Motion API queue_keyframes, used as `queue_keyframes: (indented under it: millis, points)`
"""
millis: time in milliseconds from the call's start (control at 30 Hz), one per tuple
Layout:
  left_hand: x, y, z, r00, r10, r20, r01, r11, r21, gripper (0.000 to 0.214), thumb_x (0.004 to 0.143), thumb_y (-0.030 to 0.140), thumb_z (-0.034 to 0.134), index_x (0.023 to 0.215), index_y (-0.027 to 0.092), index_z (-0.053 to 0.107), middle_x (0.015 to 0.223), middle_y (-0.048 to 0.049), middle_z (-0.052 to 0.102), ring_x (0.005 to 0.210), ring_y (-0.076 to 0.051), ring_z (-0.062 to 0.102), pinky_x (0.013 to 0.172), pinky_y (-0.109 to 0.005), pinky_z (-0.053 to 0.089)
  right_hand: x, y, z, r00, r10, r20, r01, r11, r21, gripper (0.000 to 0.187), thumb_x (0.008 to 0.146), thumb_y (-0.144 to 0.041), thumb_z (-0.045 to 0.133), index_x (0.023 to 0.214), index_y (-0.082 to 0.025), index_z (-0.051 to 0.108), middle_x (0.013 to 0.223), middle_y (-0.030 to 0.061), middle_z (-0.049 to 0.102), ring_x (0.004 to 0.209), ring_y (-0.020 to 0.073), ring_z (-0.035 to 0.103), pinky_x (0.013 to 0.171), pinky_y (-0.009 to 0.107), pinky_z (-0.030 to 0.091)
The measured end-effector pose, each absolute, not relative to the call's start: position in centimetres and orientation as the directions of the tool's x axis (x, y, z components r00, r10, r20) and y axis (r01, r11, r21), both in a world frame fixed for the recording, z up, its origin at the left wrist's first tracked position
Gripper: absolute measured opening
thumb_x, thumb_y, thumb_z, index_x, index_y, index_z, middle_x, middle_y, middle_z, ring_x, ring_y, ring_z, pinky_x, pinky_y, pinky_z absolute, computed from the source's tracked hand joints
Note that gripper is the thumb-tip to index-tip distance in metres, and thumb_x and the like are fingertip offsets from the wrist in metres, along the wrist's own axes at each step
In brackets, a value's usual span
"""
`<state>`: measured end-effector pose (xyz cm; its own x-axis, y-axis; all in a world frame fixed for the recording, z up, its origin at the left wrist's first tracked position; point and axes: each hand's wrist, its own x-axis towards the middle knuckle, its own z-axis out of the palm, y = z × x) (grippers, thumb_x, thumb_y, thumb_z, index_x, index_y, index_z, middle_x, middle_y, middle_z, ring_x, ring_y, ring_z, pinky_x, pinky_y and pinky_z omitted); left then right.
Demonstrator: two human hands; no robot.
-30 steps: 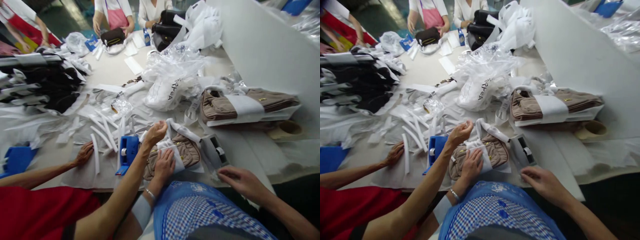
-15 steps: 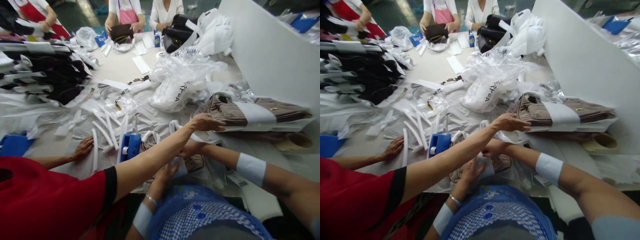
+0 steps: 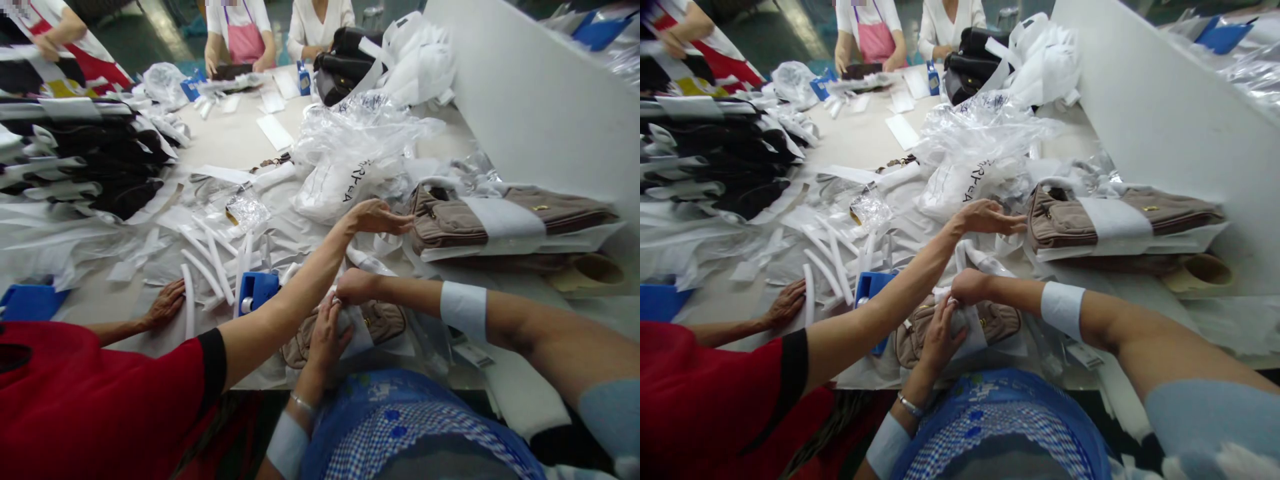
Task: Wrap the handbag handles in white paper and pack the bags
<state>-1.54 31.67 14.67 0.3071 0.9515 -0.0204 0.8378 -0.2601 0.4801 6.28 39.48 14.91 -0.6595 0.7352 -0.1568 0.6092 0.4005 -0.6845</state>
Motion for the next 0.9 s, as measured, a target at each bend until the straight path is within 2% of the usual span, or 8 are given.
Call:
queue_keyframes:
  millis: [133, 300, 400, 500, 600, 700, 800, 900]
  points:
    - [-6.9, 24.1, 12.3, 0.233, 0.971, 0.058, 0.812, -0.227, 0.538, 0.042, 0.091, 0.026, 0.059, 0.131, 0.015, 0.055, 0.156, -0.0197, 0.032, 0.131, -0.029, 0.052, 0.11, -0.048, 0.046, 6.1, 39.7, 15.4, -0.773, 0.568, -0.285, 0.601, 0.509, -0.616, 0.03, 0.069, -0.015, 0.076, 0.046, -0.016, 0.056, 0.046, -0.0038, 0.061, 0.068, 0.0134, 0.066, 0.081, 0.027, 0.049]
    - [-7.0, 23.8, 11.1, 0.217, 0.972, 0.087, 0.738, -0.222, 0.637, 0.039, 0.089, 0.022, 0.062, 0.127, 0.016, 0.058, 0.161, -0.0181, 0.022, 0.135, -0.029, 0.048, 0.114, -0.049, 0.041, 6.0, 40.3, 15.4, -0.826, 0.447, -0.342, 0.561, 0.604, -0.565, 0.027, 0.077, -0.018, 0.073, 0.053, -0.015, 0.06, 0.05, -0.0049, 0.062, 0.071, 0.011, 0.064, 0.079, 0.024, 0.046]
    - [-6.7, 24.1, 11.1, 0.199, 0.977, 0.083, 0.716, -0.202, 0.668, 0.035, 0.086, 0.019, 0.065, 0.121, 0.017, 0.06, 0.163, -0.0158, 0.016, 0.133, -0.029, 0.05, 0.111, -0.047, 0.045, 5.6, 41.6, 15.0, -0.861, 0.358, -0.36, 0.507, 0.655, -0.56, 0.025, 0.072, -0.022, 0.08, 0.055, -0.016, 0.062, 0.054, -0.0038, 0.063, 0.067, 0.0116, 0.061, 0.071, 0.021, 0.043]
    - [-6.8, 23.9, 11.0, 0.186, 0.979, 0.082, 0.704, -0.191, 0.684, 0.029, 0.087, 0.02, 0.065, 0.115, 0.017, 0.062, 0.163, -0.0153, 0.013, 0.132, -0.028, 0.051, 0.109, -0.045, 0.047, 5.1, 43.1, 14.7, -0.897, 0.233, -0.376, 0.421, 0.714, -0.56, 0.022, 0.066, -0.024, 0.086, 0.061, -0.016, 0.066, 0.064, -0.0023, 0.068, 0.067, 0.0118, 0.058, 0.065, 0.021, 0.038]
    - [-6.8, 23.7, 10.8, 0.199, 0.975, 0.095, 0.736, -0.213, 0.643, 0.03, 0.087, 0.021, 0.065, 0.117, 0.017, 0.061, 0.162, -0.0181, 0.018, 0.135, -0.03, 0.048, 0.113, -0.051, 0.042, 4.8, 44.0, 14.2, -0.916, 0.145, -0.373, 0.345, 0.759, -0.552, 0.02, 0.066, -0.024, 0.086, 0.072, -0.015, 0.07, 0.076, -0.0024, 0.071, 0.072, 0.0116, 0.056, 0.065, 0.022, 0.034]
    - [-6.9, 23.8, 10.6, 0.247, 0.963, 0.108, 0.771, -0.263, 0.58, 0.033, 0.088, 0.022, 0.064, 0.121, 0.017, 0.058, 0.158, -0.0203, 0.029, 0.14, -0.033, 0.042, 0.115, -0.058, 0.036, 4.8, 44.8, 13.5, -0.924, 0.136, -0.358, 0.322, 0.783, -0.532, 0.028, 0.065, -0.027, 0.087, 0.084, -0.016, 0.071, 0.083, -0.0024, 0.071, 0.071, 0.0117, 0.054, 0.063, 0.022, 0.032]
    - [-6.9, 23.8, 10.6, 0.283, 0.953, 0.104, 0.78, -0.292, 0.553, 0.032, 0.09, 0.023, 0.062, 0.12, 0.016, 0.057, 0.154, -0.0195, 0.037, 0.141, -0.031, 0.039, 0.116, -0.058, 0.034, 4.9, 46.0, 13.0, -0.919, 0.203, -0.339, 0.36, 0.784, -0.506, 0.035, 0.061, -0.03, 0.088, 0.088, -0.016, 0.07, 0.082, -0.0019, 0.07, 0.068, 0.0122, 0.053, 0.059, 0.022, 0.031]
    - [-7.0, 23.8, 10.6, 0.291, 0.952, 0.094, 0.789, -0.294, 0.54, 0.031, 0.09, 0.024, 0.062, 0.12, 0.017, 0.057, 0.151, -0.0173, 0.043, 0.139, -0.029, 0.043, 0.116, -0.058, 0.033, 5.0, 47.0, 13.1, -0.888, 0.352, -0.296, 0.456, 0.757, -0.468, 0.018, 0.074, -0.025, 0.078, 0.085, -0.014, 0.07, 0.082, 0.0007, 0.07, 0.07, 0.0122, 0.056, 0.061, 0.021, 0.033]
